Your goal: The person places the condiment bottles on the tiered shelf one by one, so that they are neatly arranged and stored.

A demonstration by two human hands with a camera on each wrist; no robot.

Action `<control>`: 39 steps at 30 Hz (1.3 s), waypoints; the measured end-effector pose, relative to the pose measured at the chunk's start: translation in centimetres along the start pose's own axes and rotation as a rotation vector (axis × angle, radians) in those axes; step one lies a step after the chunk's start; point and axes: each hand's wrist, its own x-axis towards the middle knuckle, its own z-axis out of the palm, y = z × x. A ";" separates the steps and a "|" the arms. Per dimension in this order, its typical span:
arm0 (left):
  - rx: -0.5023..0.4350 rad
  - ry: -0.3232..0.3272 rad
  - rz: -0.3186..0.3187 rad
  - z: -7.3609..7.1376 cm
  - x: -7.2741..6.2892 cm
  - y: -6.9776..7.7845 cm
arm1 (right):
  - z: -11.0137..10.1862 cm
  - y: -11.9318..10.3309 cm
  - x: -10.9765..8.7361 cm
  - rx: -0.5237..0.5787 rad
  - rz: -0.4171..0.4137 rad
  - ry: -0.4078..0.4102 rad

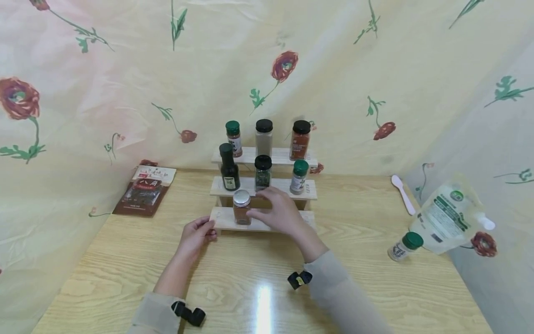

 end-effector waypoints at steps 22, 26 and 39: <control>-0.010 0.010 -0.004 0.0 0.2 -0.1 | -5.5 5.8 -5.4 -0.022 0.004 0.201; -0.009 0.006 -0.004 0.0 0.3 -0.1 | -6.1 6.4 -5.9 -0.037 0.001 0.221; -0.009 0.001 -0.005 0.0 0.2 0.1 | -8.2 8.4 -8.7 -0.101 0.085 0.262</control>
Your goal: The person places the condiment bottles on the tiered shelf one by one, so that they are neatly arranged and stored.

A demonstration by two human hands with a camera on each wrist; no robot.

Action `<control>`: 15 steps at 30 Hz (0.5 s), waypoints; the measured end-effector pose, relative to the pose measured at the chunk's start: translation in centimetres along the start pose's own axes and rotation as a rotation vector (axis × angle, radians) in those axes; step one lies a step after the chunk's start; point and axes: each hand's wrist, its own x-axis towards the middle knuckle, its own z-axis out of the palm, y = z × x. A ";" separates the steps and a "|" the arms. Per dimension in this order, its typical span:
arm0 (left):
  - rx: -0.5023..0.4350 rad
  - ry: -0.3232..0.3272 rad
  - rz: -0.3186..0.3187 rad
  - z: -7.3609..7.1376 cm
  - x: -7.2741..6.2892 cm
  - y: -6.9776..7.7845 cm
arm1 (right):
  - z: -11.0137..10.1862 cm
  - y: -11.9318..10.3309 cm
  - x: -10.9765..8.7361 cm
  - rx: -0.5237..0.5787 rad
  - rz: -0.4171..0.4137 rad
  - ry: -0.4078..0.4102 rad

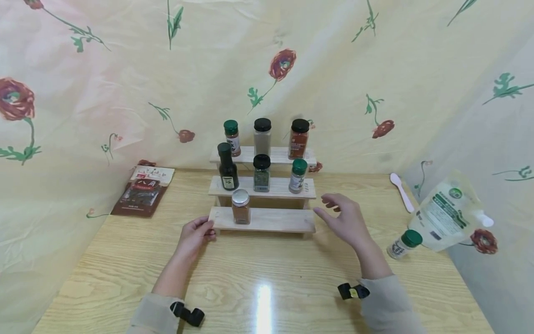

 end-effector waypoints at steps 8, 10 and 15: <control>0.003 -0.005 0.000 -0.1 0.1 -0.1 | -1.7 1.8 -1.8 -0.054 0.074 0.008; 0.002 0.004 0.007 0.0 0.1 -0.1 | -2.1 2.2 -2.2 -0.070 0.087 0.013; 0.005 0.008 0.010 0.0 0.2 -0.3 | -3.1 3.0 -3.2 -0.097 0.125 0.031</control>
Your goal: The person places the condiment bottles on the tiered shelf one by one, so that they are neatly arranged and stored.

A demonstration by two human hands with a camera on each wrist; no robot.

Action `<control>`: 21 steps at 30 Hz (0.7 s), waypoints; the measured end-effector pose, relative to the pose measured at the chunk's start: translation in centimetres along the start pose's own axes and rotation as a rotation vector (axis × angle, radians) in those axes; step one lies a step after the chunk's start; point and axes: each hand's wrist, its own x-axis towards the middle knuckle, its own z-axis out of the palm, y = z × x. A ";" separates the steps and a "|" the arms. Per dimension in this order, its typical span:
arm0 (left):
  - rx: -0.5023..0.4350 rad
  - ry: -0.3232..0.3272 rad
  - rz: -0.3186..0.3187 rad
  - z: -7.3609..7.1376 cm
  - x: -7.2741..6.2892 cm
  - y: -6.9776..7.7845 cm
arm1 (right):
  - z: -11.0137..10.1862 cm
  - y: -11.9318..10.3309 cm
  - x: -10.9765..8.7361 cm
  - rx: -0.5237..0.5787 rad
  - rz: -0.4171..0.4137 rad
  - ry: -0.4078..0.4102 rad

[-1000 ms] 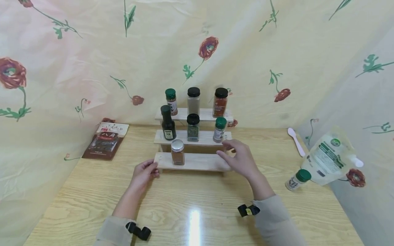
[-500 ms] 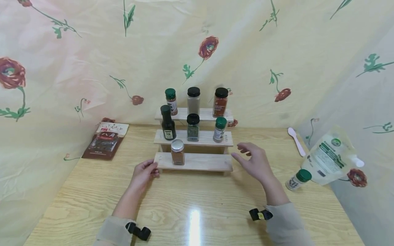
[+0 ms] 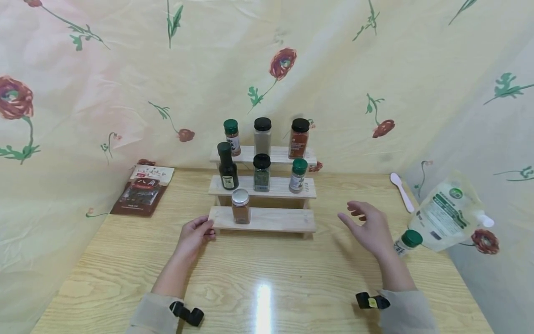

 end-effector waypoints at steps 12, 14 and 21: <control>-0.001 0.002 -0.001 0.0 -0.1 0.1 | -3.5 2.3 -1.5 -0.085 0.117 0.050; -0.004 0.002 0.003 0.0 -0.1 0.1 | -4.2 2.9 -1.8 -0.118 0.116 0.088; -0.009 0.002 0.005 0.1 -0.2 0.1 | -6.4 5.5 -3.1 -0.203 0.141 0.183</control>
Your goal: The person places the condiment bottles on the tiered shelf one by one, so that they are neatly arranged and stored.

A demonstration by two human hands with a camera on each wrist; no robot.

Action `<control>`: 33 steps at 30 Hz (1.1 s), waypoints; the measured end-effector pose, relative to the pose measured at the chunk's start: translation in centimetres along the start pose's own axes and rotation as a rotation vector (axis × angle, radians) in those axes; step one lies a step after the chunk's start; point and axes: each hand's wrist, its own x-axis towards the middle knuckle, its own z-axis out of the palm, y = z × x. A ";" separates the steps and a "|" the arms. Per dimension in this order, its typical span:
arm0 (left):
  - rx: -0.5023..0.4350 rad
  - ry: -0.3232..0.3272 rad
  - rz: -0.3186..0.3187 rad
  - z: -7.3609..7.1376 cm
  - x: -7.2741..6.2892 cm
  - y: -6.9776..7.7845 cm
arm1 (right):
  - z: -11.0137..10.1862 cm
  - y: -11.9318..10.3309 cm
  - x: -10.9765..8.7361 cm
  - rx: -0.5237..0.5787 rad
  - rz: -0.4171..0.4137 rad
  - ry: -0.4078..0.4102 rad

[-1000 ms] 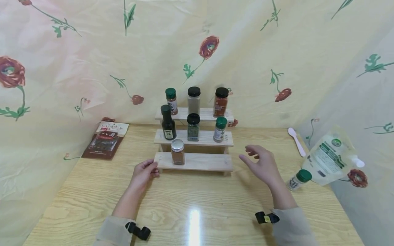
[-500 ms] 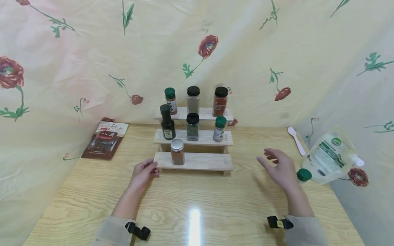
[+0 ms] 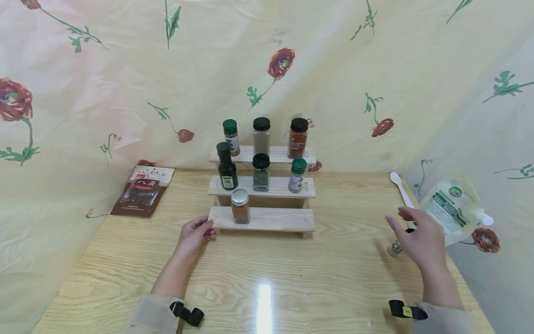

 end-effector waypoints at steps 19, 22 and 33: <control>0.002 0.005 -0.007 0.1 0.2 -0.2 | -1.8 2.8 -0.9 -0.066 0.224 -0.086; -0.002 0.008 -0.010 0.1 0.2 -0.2 | -1.7 3.1 -1.1 -0.051 0.249 -0.098; 0.000 0.000 -0.012 0.0 0.2 -0.2 | -1.4 4.4 -1.8 0.006 0.284 -0.176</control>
